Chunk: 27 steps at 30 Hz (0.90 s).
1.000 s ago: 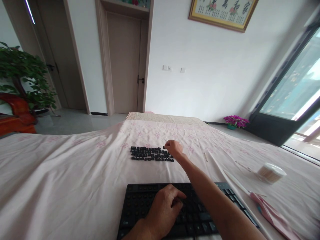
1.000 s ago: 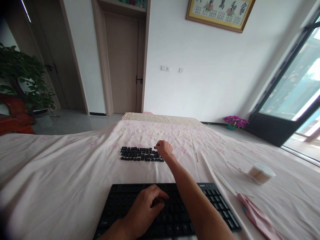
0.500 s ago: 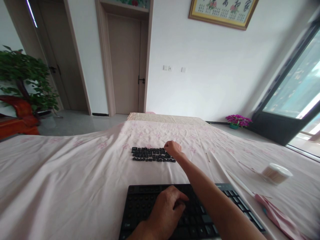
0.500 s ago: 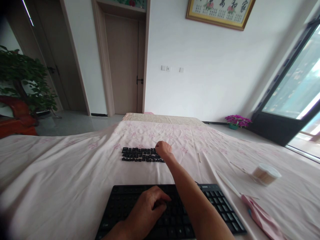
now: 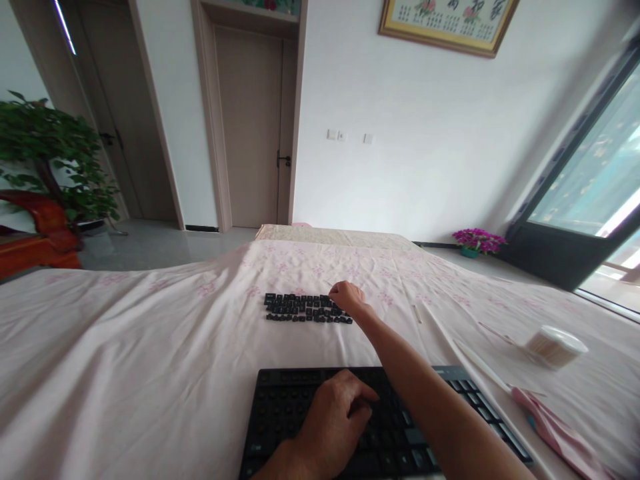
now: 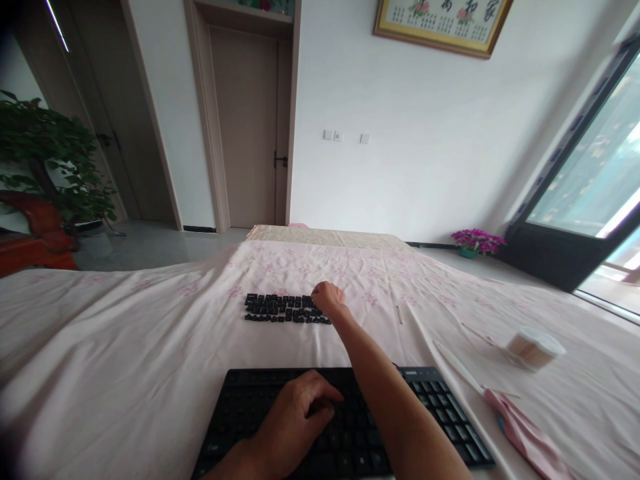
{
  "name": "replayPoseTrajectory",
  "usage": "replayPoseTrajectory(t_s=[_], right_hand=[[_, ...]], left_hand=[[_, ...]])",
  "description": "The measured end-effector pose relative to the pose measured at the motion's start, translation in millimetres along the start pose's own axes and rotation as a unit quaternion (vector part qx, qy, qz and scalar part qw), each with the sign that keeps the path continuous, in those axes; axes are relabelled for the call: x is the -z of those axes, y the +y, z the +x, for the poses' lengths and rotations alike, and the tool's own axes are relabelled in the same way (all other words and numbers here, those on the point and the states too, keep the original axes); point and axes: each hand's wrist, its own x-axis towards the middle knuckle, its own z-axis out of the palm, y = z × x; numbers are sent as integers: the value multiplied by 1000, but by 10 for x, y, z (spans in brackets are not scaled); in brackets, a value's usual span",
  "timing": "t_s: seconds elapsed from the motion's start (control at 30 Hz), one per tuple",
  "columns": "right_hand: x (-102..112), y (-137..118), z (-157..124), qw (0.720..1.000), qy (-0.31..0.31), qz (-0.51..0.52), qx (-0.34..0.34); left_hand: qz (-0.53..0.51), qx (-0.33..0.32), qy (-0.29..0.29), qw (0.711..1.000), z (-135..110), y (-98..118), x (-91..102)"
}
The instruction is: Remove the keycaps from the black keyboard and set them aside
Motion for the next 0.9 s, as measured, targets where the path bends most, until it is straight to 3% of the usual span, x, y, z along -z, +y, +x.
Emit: replayPoseTrajectory(t_s=[0.27,0.57,0.7,0.9], right_hand=[[257,-94,-264,997,34,42,62],[639,2,-1049,976,63,92,188],[684,151,-1413,959,51,214,178],[764,432,-1830,919,77,371,109]], left_hand=[[13,-8,7,1000,9,0,3],[18,-21,9,1000,-4,-14,-15],[27,-27,9,999,-5,-18,-19],[43,-29,5,999,-17,-6,-15]])
